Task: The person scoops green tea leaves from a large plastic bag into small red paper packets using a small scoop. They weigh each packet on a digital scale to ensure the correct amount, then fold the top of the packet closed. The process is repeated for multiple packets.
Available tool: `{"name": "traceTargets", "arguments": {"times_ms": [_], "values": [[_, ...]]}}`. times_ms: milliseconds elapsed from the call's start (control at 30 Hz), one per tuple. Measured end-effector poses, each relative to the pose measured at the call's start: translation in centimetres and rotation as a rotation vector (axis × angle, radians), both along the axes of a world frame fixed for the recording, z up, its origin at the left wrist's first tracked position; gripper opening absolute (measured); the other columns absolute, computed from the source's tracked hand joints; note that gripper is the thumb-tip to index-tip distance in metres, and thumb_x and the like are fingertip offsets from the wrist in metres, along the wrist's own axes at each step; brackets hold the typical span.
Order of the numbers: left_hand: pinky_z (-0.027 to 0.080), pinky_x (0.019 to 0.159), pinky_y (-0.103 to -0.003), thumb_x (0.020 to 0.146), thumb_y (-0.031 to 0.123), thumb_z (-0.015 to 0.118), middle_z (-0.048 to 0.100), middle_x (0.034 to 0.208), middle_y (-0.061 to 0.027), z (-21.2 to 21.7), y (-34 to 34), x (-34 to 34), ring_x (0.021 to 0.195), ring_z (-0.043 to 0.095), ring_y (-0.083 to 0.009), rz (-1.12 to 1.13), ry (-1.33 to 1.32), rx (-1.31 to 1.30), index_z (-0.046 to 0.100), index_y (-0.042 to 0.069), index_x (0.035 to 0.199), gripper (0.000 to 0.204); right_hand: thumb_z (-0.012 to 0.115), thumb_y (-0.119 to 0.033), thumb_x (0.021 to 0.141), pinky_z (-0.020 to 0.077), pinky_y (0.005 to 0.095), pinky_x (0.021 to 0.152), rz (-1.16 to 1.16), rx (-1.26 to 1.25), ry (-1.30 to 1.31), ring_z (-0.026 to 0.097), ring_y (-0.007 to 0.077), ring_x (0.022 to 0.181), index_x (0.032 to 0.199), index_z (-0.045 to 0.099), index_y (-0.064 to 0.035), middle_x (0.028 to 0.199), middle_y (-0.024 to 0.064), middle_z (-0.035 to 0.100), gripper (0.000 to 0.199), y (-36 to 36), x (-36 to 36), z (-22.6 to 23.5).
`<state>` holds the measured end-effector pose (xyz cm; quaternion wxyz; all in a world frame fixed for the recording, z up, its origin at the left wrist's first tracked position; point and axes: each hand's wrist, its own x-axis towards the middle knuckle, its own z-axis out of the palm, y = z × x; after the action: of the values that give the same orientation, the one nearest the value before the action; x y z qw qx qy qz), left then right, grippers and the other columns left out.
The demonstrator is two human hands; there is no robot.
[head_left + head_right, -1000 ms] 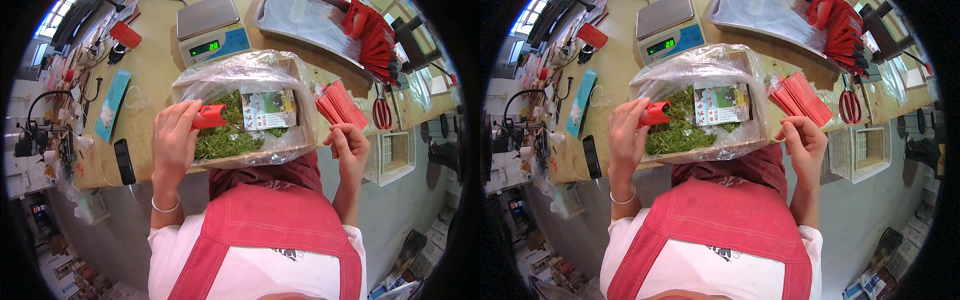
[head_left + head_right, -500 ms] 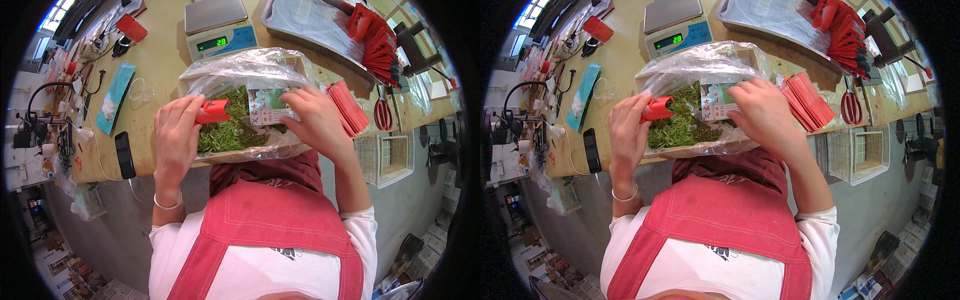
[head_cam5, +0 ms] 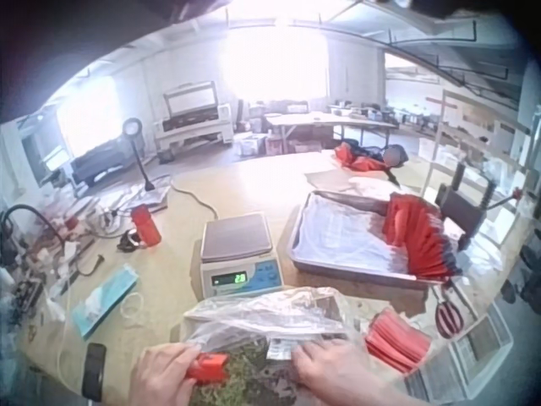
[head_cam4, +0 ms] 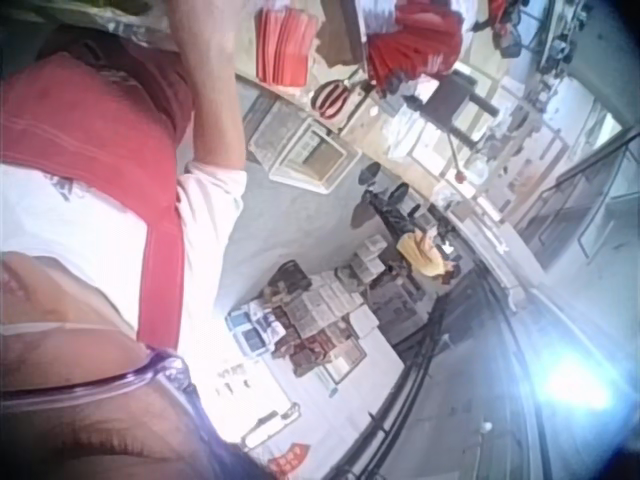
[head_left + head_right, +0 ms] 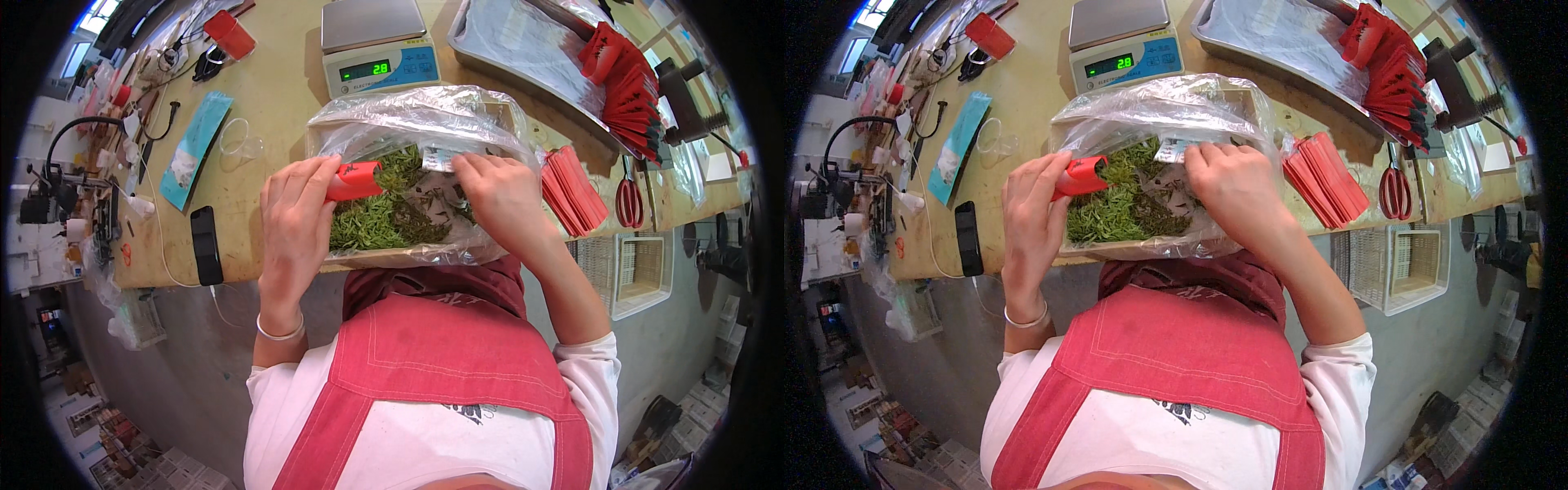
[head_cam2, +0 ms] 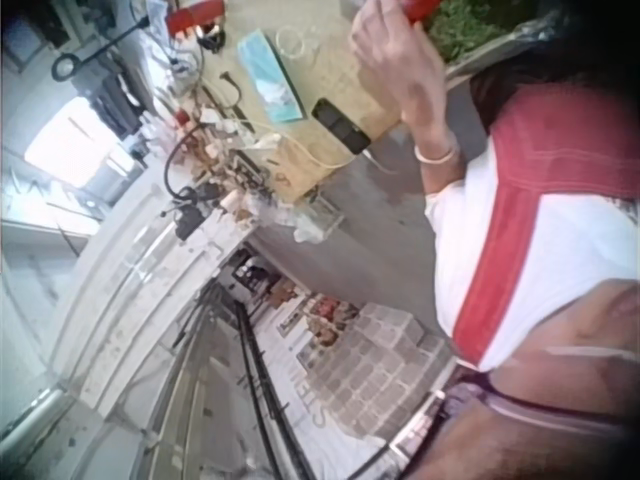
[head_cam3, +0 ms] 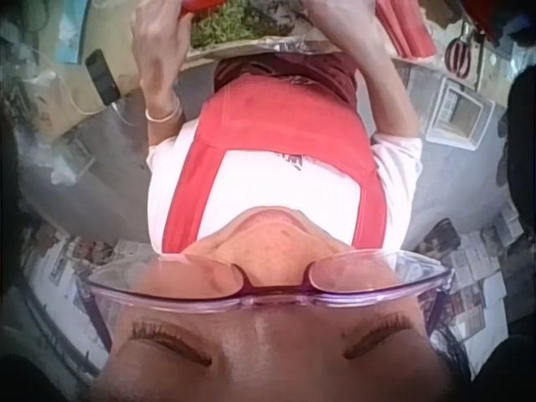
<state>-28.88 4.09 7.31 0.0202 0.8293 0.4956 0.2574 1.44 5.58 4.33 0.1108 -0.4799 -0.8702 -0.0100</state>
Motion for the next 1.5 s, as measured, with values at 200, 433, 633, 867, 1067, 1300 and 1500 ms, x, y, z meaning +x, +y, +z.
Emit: {"name": "traceTargets", "arguments": {"times_ms": [200, 433, 633, 867, 1067, 1300, 1500], "values": [[0.043, 0.107, -0.046, 0.081, -0.007, 0.071, 0.066, 0.131, -0.0124, -0.3, 0.2, 0.2, 0.123, 0.059, -0.0329, -0.006, 0.015, 0.0, 0.063, 0.006, 0.138, 0.059, 0.064, -0.008, 0.086, 0.0605, 0.0387, 0.084, 0.042, 0.232, 0.276, 0.075, 0.0297, 0.102, 0.121, 0.069, 0.0021, 0.117, 0.0172, 0.075, 0.037, -2.3, -0.9, 2.1], [0.043, 0.106, -0.046, 0.08, -0.007, 0.072, 0.066, 0.129, -0.0129, -0.1, 0.3, 0.5, 0.122, 0.059, -0.0331, -0.023, -0.011, 0.0, 0.064, 0.006, 0.137, 0.058, 0.065, -0.012, 0.085, 0.0606, 0.0401, 0.088, 0.124, 0.307, 0.138, 0.075, 0.031, 0.105, 0.115, 0.072, 0.0018, 0.115, 0.0181, 0.075, 0.034, -3.9, -1.7, 2.4], [0.043, 0.106, -0.045, 0.08, -0.007, 0.072, 0.066, 0.129, -0.0132, 0.0, 0.2, 0.6, 0.121, 0.059, -0.0335, -0.035, -0.029, -0.007, 0.064, 0.006, 0.136, 0.058, 0.066, -0.013, 0.084, 0.0603, 0.0406, 0.087, 0.122, 0.352, 0.145, 0.075, 0.0314, 0.104, 0.113, 0.073, 0.0022, 0.115, 0.0188, 0.075, 0.033, -3.8, -1.6, 3.1], [0.043, 0.107, -0.046, 0.079, -0.009, 0.071, 0.066, 0.129, -0.0138, 0.0, 0.3, 0.6, 0.121, 0.059, -0.0341, -0.037, -0.061, -0.009, 0.064, 0.005, 0.137, 0.059, 0.066, -0.013, 0.084, 0.0599, 0.04, 0.087, 0.108, 0.325, 0.099, 0.075, 0.0311, 0.102, 0.111, 0.073, 0.0026, 0.114, 0.0187, 0.075, 0.032, -4.1, -1.2, 3.1], [0.048, 0.105, -0.042, 0.081, -0.007, 0.074, 0.067, 0.128, -0.015, -0.2, 0.0, 0.3, 0.121, 0.061, -0.0324, -0.023, -0.284, -0.095, 0.063, 0.004, 0.138, 0.059, 0.066, -0.011, 0.085, 0.0598, 0.0394, 0.087, 0.084, 0.345, 0.178, 0.075, 0.0296, 0.105, 0.115, 0.073, 0.0013, 0.116, 0.0173, 0.076, 0.033, -4.1, -1.0, 3.8], [0.045, 0.113, -0.036, 0.089, 0.002, 0.08, 0.064, 0.138, -0.0111, -2.3, -1.5, 1.5, 0.13, 0.058, -0.0219, -0.033, -0.93, -0.355, 0.055, -0.002, 0.145, 0.062, 0.065, -0.009, 0.084, 0.0594, 0.0397, 0.086, 0.057, 0.27, 0.26, 0.075, 0.0304, 0.106, 0.12, 0.072, -0.0002, 0.118, 0.017, 0.075, 0.038, -4.6, -0.2, 3.8], [0.047, 0.112, -0.036, 0.093, 0.0, 0.076, 0.059, 0.148, -0.015, -2.3, -1.4, 2.1, 0.133, 0.058, -0.0207, -0.215, -1.13, -0.535, 0.039, 0.001, 0.157, 0.074, 0.065, -0.008, 0.083, 0.0591, 0.0415, 0.087, 0.087, 0.228, 0.259, 0.075, 0.0308, 0.106, 0.118, 0.072, -0.0002, 0.117, 0.0166, 0.075, 0.037, -4.5, -0.2, 3.5]]}}
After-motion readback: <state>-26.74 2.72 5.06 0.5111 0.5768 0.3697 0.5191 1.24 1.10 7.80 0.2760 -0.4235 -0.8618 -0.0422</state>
